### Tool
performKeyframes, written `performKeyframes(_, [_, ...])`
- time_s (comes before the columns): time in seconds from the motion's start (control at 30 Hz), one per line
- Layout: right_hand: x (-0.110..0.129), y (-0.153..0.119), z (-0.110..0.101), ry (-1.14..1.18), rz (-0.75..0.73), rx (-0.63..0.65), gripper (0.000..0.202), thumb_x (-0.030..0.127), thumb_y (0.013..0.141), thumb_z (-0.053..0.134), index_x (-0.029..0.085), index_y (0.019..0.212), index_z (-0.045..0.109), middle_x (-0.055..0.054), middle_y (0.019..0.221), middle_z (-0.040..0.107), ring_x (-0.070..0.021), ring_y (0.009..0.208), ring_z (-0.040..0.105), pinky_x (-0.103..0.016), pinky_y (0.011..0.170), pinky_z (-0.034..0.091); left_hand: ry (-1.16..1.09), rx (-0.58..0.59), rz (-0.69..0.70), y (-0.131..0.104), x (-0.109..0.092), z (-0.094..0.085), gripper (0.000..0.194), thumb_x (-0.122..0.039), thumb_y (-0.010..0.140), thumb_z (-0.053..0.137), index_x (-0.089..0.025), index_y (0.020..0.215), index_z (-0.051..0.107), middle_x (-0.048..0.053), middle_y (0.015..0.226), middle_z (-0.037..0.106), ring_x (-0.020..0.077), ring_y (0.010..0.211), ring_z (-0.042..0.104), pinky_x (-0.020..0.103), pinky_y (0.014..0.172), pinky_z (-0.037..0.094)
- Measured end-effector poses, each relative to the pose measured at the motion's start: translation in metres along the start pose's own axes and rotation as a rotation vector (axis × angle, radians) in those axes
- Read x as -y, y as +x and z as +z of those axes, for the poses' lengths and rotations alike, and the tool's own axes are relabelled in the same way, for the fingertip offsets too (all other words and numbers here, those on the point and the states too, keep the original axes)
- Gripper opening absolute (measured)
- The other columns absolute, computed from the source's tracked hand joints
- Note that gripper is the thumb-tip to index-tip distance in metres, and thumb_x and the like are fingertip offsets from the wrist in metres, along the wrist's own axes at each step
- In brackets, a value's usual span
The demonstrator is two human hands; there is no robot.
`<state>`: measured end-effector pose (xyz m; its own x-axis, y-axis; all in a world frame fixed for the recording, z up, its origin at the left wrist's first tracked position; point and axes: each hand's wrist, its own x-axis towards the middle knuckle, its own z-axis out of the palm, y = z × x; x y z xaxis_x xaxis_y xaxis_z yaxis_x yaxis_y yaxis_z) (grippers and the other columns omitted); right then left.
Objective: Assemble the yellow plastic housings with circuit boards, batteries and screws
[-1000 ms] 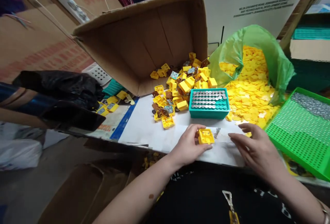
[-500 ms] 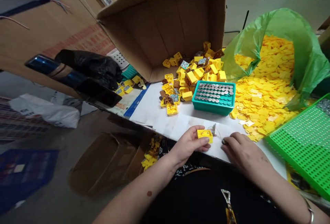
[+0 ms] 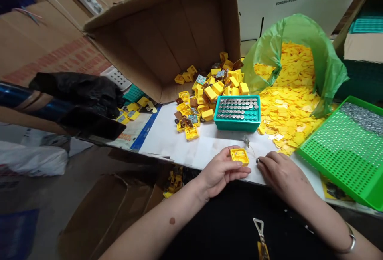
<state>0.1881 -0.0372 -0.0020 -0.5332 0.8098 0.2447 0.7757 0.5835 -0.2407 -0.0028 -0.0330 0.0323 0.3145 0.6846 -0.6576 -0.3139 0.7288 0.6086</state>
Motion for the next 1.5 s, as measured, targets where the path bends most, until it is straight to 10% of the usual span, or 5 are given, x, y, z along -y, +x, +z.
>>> performKeyframes(0.33, [0.004, 0.003, -0.015, 1.003, 0.545, 0.080, 0.028, 0.042, 0.083, 0.054, 0.016, 0.086, 0.064, -0.004, 0.076, 0.064, -0.0136, 0.067, 0.059, -0.025, 0.059, 0.048, 0.034, 0.122, -0.006, 0.008, 0.010, 0.005, 0.055, -0.009, 0.064, 0.069, -0.020, 0.113, 0.045, 0.007, 0.103, 0.063, 0.0147, 0.084, 0.065, 0.029, 0.081, 0.047])
performKeyframes(0.77, [0.013, -0.005, 0.005, 0.507, 0.252, -0.188, 0.011, 0.024, 0.088, 0.049, 0.017, 0.088, 0.057, -0.004, 0.078, 0.055, -0.0134, 0.070, 0.056, -0.026, 0.062, 0.047, 0.415, 0.030, 0.340, 0.016, 0.015, 0.020, 0.040, -0.003, 0.065, 0.060, -0.018, 0.102, 0.054, 0.005, 0.104, 0.060, 0.0145, 0.090, 0.059, 0.028, 0.083, 0.045])
performKeyframes(1.07, [0.006, -0.004, -0.012, 0.534, 0.133, -0.114, 0.027, 0.014, 0.088, 0.042, 0.022, 0.108, 0.058, -0.006, 0.088, 0.056, -0.0134, 0.079, 0.057, -0.026, 0.068, 0.049, 0.166, 0.034, 0.196, 0.013, 0.013, 0.015, 0.040, -0.008, 0.065, 0.064, -0.018, 0.101, 0.050, 0.000, 0.085, 0.061, 0.0111, 0.078, 0.059, 0.025, 0.074, 0.045])
performKeyframes(1.27, [-0.002, -0.014, -0.012, 1.038, 0.330, -0.021, 0.049, 0.026, 0.085, 0.053, 0.028, 0.130, 0.036, -0.011, 0.124, 0.048, -0.0183, 0.100, 0.058, -0.034, 0.081, 0.053, 0.029, 0.405, -0.061, 0.004, 0.009, 0.009, 0.045, -0.017, 0.063, 0.071, -0.021, 0.101, 0.046, 0.003, 0.083, 0.065, 0.0176, 0.070, 0.067, 0.028, 0.064, 0.050])
performKeyframes(1.5, [0.003, -0.015, 0.000, 0.647, 0.173, -0.109, 0.042, 0.024, 0.089, 0.046, 0.021, 0.129, 0.036, -0.011, 0.108, 0.056, -0.0161, 0.091, 0.060, -0.030, 0.077, 0.053, 0.188, 0.171, 0.010, 0.006, 0.010, 0.010, 0.039, -0.014, 0.067, 0.062, -0.022, 0.102, 0.047, 0.001, 0.082, 0.062, 0.0116, 0.064, 0.065, 0.019, 0.055, 0.049])
